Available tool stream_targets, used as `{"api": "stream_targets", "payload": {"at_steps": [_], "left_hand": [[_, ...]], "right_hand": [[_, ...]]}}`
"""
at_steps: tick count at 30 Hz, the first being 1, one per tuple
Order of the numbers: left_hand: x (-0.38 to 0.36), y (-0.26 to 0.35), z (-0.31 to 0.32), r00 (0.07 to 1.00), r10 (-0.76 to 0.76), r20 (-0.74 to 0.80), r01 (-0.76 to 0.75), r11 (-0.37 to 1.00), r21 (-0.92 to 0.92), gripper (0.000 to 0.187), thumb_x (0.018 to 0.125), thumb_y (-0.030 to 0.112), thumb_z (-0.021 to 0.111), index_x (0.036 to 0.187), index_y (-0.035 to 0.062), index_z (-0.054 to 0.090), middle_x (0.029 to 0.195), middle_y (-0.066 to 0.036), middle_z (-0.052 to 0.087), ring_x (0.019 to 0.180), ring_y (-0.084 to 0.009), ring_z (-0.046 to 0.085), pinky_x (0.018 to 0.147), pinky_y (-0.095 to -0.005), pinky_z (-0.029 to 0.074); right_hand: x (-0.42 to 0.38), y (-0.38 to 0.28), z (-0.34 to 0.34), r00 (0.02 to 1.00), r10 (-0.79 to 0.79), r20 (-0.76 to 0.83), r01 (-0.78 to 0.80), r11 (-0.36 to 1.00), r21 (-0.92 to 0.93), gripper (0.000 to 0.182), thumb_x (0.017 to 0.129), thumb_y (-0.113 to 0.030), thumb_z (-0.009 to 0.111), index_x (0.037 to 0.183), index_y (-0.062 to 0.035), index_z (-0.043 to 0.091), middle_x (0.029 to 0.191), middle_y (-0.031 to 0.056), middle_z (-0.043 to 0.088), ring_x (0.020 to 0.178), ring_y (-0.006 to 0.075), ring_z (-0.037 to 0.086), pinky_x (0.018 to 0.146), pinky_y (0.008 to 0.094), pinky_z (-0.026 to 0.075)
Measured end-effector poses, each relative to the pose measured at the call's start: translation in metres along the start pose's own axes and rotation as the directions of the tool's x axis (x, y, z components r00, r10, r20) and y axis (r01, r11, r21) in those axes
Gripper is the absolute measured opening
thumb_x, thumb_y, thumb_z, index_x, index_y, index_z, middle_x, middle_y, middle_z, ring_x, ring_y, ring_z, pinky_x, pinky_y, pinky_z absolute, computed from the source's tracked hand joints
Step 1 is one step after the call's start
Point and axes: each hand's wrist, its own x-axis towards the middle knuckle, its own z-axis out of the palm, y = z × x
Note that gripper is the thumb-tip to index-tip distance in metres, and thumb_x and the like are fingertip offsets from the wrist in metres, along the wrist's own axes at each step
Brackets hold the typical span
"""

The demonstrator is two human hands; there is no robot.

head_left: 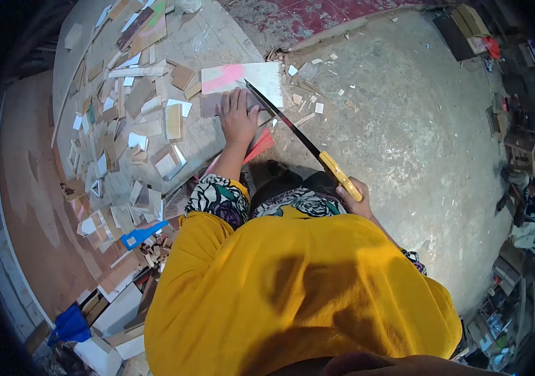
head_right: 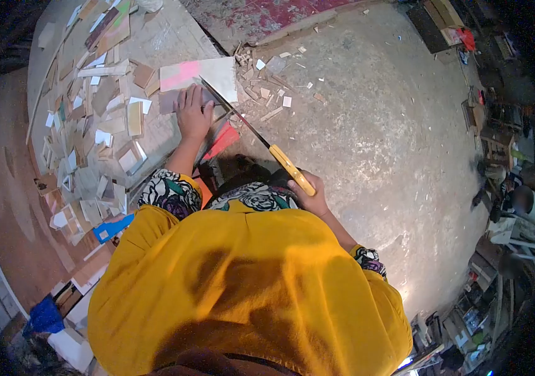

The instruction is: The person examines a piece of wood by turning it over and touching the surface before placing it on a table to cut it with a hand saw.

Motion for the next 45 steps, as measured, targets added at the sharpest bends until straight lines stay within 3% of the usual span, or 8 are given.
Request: {"api": "stream_targets", "payload": {"at_steps": [3,7,8,9,15,23,32,45], "left_hand": [[-0.006,0.0,0.007,1.0,-0.02,0.017,0.019,0.997,0.071,0.06,0.08,0.034,0.058,0.132,0.0103,0.04,0.139,-0.006,0.036,0.131,-0.0283,0.027,0.106,-0.0526,0.016],[-0.006,0.005,0.005,0.995,-0.052,0.087,0.039,0.988,0.149,0.064,0.081,0.033,0.056,0.136,0.0068,0.034,0.144,-0.007,0.028,0.134,-0.0279,0.022,0.109,-0.0511,0.01],[-0.006,0.005,0.006,0.995,-0.054,0.081,0.042,0.988,0.15,0.064,0.081,0.033,0.056,0.136,0.0068,0.034,0.144,-0.007,0.028,0.134,-0.0279,0.022,0.109,-0.0511,0.01],[-0.006,0.004,0.006,0.996,-0.047,0.077,0.035,0.988,0.154,0.064,0.081,0.032,0.056,0.136,0.006,0.034,0.144,-0.007,0.028,0.134,-0.0277,0.022,0.109,-0.0507,0.01],[-0.007,0.002,0.006,0.997,-0.05,0.052,0.044,0.993,0.105,0.064,0.08,0.033,0.056,0.135,0.0071,0.036,0.143,-0.007,0.032,0.133,-0.0282,0.024,0.109,-0.0499,0.011],[-0.006,0.003,0.002,0.998,-0.053,0.032,0.051,0.998,0.033,0.063,0.079,0.034,0.057,0.133,0.0078,0.04,0.141,-0.007,0.035,0.132,-0.0292,0.026,0.107,-0.051,0.014],[-0.004,0.015,-0.003,0.992,-0.101,0.079,0.093,0.991,0.1,0.056,0.079,0.018,0.053,0.131,0.0037,0.04,0.141,-0.009,0.033,0.133,-0.0307,0.023,0.106,-0.0528,0.014],[0.0,0.027,0.0,0.986,-0.156,0.061,0.147,0.98,0.131,0.056,0.078,0.014,0.054,0.13,0.0015,0.038,0.138,-0.011,0.033,0.133,-0.0353,0.021,0.105,-0.0571,0.012]], "right_hand": [[0.003,-0.016,-0.002,0.995,0.02,0.1,-0.025,0.998,0.055,0.017,0.081,-0.012,0.063,0.075,0.0001,0.053,0.064,0.0,0.044,0.062,0.0094,0.042,0.054,0.0276,0.037],[0.012,-0.02,-0.006,0.963,-0.15,0.222,0.18,0.977,-0.119,0.028,0.078,-0.017,0.065,0.066,-0.0001,0.046,0.057,0.0101,0.041,0.051,0.0181,0.039,0.05,0.033,0.034],[0.012,-0.013,-0.009,0.947,-0.15,0.284,0.205,0.963,-0.175,0.021,0.08,-0.016,0.063,0.074,0.0003,0.052,0.063,0.0154,0.048,0.051,0.0266,0.046,0.051,0.0335,0.039],[0.014,-0.01,-0.008,0.937,-0.189,0.293,0.248,0.953,-0.176,0.02,0.08,-0.016,0.063,0.073,0.0,0.052,0.063,0.015,0.048,0.051,0.0277,0.048,0.05,0.034,0.039],[0.025,0.009,-0.016,0.939,-0.224,0.261,0.249,0.966,-0.065,0.018,0.078,-0.013,0.064,0.07,-0.0009,0.052,0.059,0.0143,0.047,0.049,0.0264,0.047,0.048,0.0327,0.037],[0.037,0.007,-0.035,0.959,-0.147,0.243,0.176,0.979,-0.104,0.022,0.075,-0.012,0.066,0.064,-0.002,0.049,0.056,0.0099,0.047,0.047,0.0223,0.045,0.047,0.0323,0.035],[0.026,-0.014,-0.015,0.903,-0.269,0.336,0.362,0.897,-0.254,0.018,0.077,-0.012,0.064,0.068,-0.0026,0.052,0.06,0.0162,0.049,0.053,0.0356,0.05,0.049,0.0394,0.039],[0.033,-0.013,-0.021,0.917,-0.256,0.307,0.311,0.94,-0.144,0.016,0.077,-0.01,0.063,0.07,-0.0008,0.052,0.061,0.0165,0.048,0.052,0.0341,0.049,0.049,0.0358,0.039]]}}
